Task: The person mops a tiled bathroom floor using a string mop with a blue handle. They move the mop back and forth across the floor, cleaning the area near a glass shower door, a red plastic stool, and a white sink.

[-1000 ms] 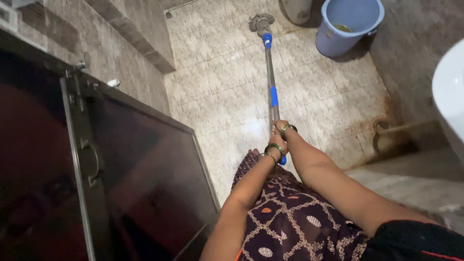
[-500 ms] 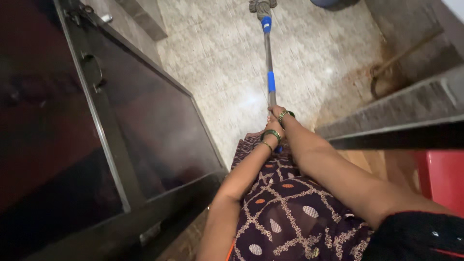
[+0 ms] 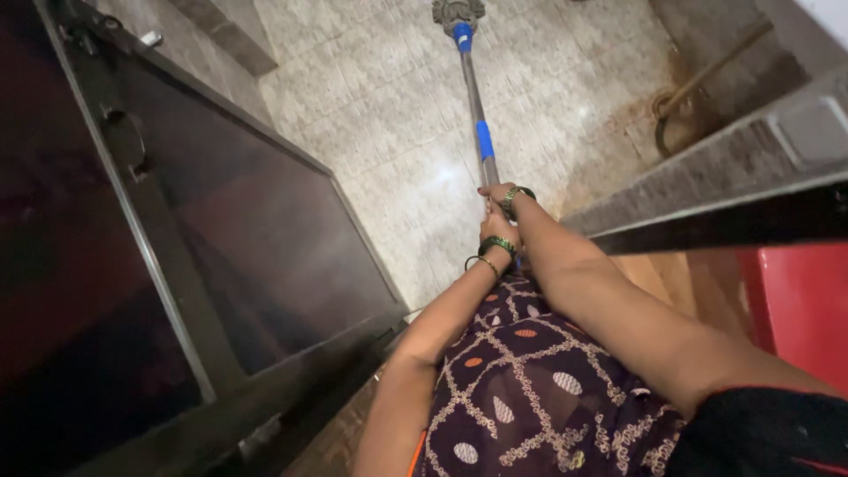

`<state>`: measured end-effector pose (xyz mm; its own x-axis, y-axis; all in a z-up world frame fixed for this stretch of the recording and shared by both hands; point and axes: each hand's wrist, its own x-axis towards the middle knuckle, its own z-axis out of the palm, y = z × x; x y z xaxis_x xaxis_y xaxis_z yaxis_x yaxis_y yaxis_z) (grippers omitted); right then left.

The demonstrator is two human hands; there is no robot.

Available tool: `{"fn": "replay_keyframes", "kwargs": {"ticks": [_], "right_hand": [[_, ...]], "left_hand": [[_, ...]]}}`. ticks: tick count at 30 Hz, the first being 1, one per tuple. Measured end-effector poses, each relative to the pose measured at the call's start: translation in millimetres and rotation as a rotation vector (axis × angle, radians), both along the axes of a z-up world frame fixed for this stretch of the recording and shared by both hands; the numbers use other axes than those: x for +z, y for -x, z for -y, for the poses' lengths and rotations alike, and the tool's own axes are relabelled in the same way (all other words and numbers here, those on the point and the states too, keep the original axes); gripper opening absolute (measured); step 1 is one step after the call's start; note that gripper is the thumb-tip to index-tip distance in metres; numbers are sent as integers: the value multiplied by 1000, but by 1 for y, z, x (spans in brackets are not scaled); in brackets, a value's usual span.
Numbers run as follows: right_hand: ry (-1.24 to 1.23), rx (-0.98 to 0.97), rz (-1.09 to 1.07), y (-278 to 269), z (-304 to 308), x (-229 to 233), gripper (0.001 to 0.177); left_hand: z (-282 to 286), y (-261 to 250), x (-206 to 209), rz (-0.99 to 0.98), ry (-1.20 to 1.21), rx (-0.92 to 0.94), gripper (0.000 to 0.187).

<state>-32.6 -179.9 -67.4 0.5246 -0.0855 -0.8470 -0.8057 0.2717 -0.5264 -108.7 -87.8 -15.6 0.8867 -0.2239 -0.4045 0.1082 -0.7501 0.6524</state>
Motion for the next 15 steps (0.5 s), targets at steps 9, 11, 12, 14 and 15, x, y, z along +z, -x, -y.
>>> {"fn": "replay_keyframes", "kwargs": {"ticks": [9,11,12,14,15], "right_hand": [[52,-56,0,-111,63,10,32],[37,-47,3,-138,76,14,32],[28,-40,5,-151,82,16,33],[65,-44,-14,-176,95,20,37],[84,-46,-24,-187,99,22,39]], "left_hand": [[64,-110,30,43,-12,-14,111],[79,-139,16,18,-31,-34,109],[87,-153,9,6,-42,-41,107],[98,-179,-3,13,-38,-52,105],[103,-191,-6,16,-36,-57,103]]}}
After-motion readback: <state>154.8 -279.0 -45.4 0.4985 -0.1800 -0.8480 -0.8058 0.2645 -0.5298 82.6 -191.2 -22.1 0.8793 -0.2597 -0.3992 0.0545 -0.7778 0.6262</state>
